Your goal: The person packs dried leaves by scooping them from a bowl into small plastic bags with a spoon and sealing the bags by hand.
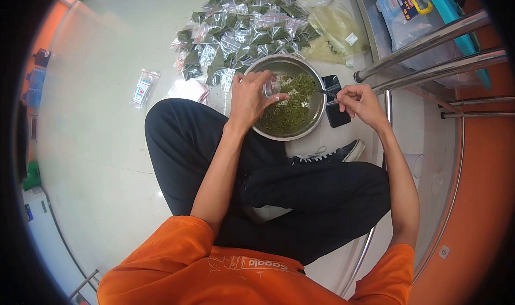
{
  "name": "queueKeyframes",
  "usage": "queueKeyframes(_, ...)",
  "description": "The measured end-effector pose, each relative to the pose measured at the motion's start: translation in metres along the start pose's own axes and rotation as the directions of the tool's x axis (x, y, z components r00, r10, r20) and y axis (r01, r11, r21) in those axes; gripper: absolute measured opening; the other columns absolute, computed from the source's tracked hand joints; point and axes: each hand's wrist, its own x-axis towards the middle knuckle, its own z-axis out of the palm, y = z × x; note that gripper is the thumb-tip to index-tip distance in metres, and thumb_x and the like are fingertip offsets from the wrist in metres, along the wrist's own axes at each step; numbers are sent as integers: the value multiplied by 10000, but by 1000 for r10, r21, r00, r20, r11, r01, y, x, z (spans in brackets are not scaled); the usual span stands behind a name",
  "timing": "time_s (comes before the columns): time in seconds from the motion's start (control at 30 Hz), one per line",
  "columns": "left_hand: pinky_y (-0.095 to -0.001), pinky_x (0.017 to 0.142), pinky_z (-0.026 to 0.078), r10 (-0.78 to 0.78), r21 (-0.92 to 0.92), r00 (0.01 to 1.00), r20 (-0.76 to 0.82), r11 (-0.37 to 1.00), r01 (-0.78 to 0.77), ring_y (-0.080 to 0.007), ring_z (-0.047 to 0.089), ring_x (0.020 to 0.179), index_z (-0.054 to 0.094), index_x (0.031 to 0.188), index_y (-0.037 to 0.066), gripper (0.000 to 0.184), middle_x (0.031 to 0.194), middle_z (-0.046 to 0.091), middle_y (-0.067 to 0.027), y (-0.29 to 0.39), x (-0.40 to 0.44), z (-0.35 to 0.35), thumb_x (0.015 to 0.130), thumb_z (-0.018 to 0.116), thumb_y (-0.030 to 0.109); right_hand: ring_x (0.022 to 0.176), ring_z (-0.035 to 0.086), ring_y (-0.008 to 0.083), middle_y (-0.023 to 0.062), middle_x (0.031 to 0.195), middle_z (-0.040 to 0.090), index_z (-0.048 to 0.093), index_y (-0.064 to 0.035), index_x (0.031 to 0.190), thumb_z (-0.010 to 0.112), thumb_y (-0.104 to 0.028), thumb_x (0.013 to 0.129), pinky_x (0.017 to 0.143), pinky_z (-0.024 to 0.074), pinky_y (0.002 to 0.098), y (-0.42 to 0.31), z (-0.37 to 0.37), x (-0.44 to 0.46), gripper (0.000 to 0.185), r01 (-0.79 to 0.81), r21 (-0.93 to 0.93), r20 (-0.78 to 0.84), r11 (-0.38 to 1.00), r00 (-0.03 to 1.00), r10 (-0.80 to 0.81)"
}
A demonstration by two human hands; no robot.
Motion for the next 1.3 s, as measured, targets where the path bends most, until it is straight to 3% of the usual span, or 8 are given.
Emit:
queueKeyframes(0.4,-439,871,377,77,49,991,111,995,-83,-299,611,919,582,1119,98,605,942,667,-76,7,-5,3,613,902,183,526,535,54,29,639,655,703,34,871,640,-86,931,476,394,234,-34,23,-8,149,92,-280,9,956,996,-94)
queueKeyframes(0.47,-439,873,377,90,73,989,118,992,-99,-295,610,929,580,1122,96,613,950,669,-72,8,-5,4,608,902,178,596,610,104,69,641,664,714,54,830,654,-81,872,608,499,273,-36,26,-8,154,89,-297,-23,951,995,-101)
queueKeyframes(0.7,-437,885,367,110,107,981,162,986,-128,-280,624,969,594,1108,80,588,956,686,-75,14,-7,16,671,877,353,622,686,287,216,697,678,721,50,838,650,-136,836,655,533,373,-59,44,-10,198,153,-500,-56,852,976,-209)
queueKeyframes(0.8,-433,881,367,94,18,987,129,995,-97,-280,633,947,608,1059,87,544,918,687,-70,20,-7,17,690,867,392,670,688,346,225,739,684,716,31,833,633,-113,839,670,537,424,-72,62,-13,167,80,-660,-63,747,985,-161)
queueKeyframes(0.9,-414,863,377,73,-95,993,90,993,-64,-277,639,906,613,989,90,486,873,681,-61,21,-7,20,699,869,384,669,670,356,181,761,680,707,7,849,636,-83,826,654,530,461,-68,84,-16,117,313,-768,7,560,877,-480)
queueKeyframes(0.97,-402,851,384,57,-142,994,91,989,-44,-274,640,887,613,954,90,460,851,676,-56,19,-6,22,703,872,375,740,669,315,132,818,660,696,-26,871,646,-64,787,673,514,444,-74,91,-19,105,332,-886,137,325,855,-500)
queueKeyframes(1.17,-375,824,404,11,-362,1000,-4,932,-11,-266,617,797,616,888,79,457,806,654,-60,12,-3,24,676,899,368,842,634,230,66,877,641,715,-39,936,653,-47,730,743,471,379,-80,87,-31,216,310,-948,194,68,736,-648)
queueKeyframes(1.3,-377,808,424,-28,-358,997,-68,934,2,-273,619,769,635,898,63,475,795,653,-82,19,-4,14,667,915,370,822,634,225,46,879,649,726,-45,966,672,-46,737,716,473,378,-101,71,-40,236,285,-953,131,103,695,-707)
